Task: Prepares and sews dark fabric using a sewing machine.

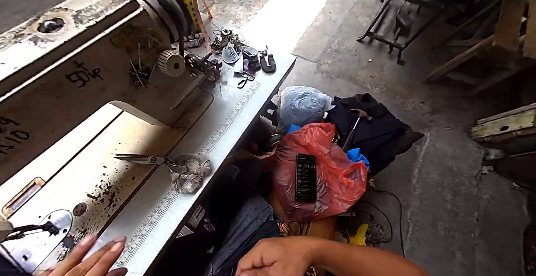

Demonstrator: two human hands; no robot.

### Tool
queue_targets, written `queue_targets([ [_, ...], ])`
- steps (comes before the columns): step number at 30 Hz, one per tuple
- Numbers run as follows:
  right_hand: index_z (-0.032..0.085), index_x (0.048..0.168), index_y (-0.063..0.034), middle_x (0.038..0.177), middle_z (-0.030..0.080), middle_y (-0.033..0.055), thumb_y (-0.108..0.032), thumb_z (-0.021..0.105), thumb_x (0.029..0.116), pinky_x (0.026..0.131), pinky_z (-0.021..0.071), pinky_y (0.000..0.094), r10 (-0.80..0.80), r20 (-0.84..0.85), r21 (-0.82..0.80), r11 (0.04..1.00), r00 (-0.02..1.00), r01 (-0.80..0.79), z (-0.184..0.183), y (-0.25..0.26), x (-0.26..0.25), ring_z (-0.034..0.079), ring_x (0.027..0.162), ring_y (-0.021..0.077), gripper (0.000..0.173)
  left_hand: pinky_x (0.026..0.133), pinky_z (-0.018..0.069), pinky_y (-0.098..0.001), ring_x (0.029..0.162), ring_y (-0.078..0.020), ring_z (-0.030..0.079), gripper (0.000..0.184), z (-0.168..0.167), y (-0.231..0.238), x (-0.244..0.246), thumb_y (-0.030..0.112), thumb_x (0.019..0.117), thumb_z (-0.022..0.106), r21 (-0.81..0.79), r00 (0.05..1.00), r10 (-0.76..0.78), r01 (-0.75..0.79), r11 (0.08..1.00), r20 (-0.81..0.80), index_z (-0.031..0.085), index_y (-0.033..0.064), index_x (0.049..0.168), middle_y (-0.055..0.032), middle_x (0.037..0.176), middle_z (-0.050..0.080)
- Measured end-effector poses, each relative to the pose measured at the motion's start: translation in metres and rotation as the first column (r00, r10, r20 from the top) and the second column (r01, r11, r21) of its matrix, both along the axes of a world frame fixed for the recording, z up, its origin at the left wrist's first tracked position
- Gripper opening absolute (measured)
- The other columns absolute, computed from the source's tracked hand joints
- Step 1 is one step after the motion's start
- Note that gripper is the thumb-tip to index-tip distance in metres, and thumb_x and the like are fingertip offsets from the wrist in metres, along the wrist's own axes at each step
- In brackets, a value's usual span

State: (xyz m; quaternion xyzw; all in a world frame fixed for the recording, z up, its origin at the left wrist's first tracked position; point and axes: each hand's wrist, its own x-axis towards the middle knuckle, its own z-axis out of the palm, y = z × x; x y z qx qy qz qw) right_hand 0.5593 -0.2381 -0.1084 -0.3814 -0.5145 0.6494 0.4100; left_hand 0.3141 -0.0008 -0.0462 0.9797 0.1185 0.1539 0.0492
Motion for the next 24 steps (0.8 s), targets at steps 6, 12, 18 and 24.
queue_targets([
  [6,0.063,0.101,0.0014,0.074,0.053,0.004,-0.018,0.039,0.1095,0.059,0.0447,0.0282,-0.235,0.602,-0.384,0.754,0.764,0.534,-0.023,-0.066,0.128,0.051,0.062,0.0107,0.033,0.099,0.0511,-0.0383,0.099,-0.0326,0.072,0.02,-0.002,0.02,-0.011,0.003,0.0978,0.063,-0.342,0.997,-0.034,0.008,0.94,-0.07,0.072,-0.0127,0.091,-0.0253,0.09,0.075],
  [12,0.071,0.11,0.0038,0.105,0.069,0.0263,-0.014,0.055,0.1013,0.083,0.0561,0.0584,-0.456,0.889,0.423,0.797,-0.028,0.43,0.021,0.017,0.101,0.069,0.099,0.0447,0.025,0.1,0.0505,-0.0372,0.106,-0.0212,0.068,0.019,-0.052,0.023,-0.053,0.019,0.0972,0.063,-0.284,0.959,0.216,-0.159,0.946,0.185,0.075,0.0043,0.095,-0.0094,0.096,0.075],
  [18,0.066,0.12,0.0091,0.116,0.066,0.0298,-0.025,0.062,0.1005,0.097,0.0497,0.0556,-0.25,0.953,0.25,0.968,0.169,0.023,0.072,0.179,0.009,0.063,0.115,0.0454,0.039,0.084,0.0585,-0.0465,0.099,-0.0353,0.072,0.021,-0.078,0.006,-0.059,0.015,0.0973,0.058,-0.085,0.899,0.363,-0.353,0.932,0.246,0.076,0.0059,0.097,-0.0134,0.097,0.074],
  [24,0.063,0.113,0.0053,0.092,0.066,0.0157,-0.015,0.062,0.0981,0.076,0.0528,0.0456,0.062,0.89,-0.093,0.995,0.453,0.048,0.078,0.207,0.009,0.064,0.081,0.0249,0.025,0.083,0.0574,-0.0482,0.098,-0.0345,0.071,0.019,-0.086,0.004,-0.068,0.017,0.0954,0.061,-0.256,0.805,0.489,-0.422,0.87,0.336,0.077,0.007,0.094,-0.0135,0.095,0.074],
])
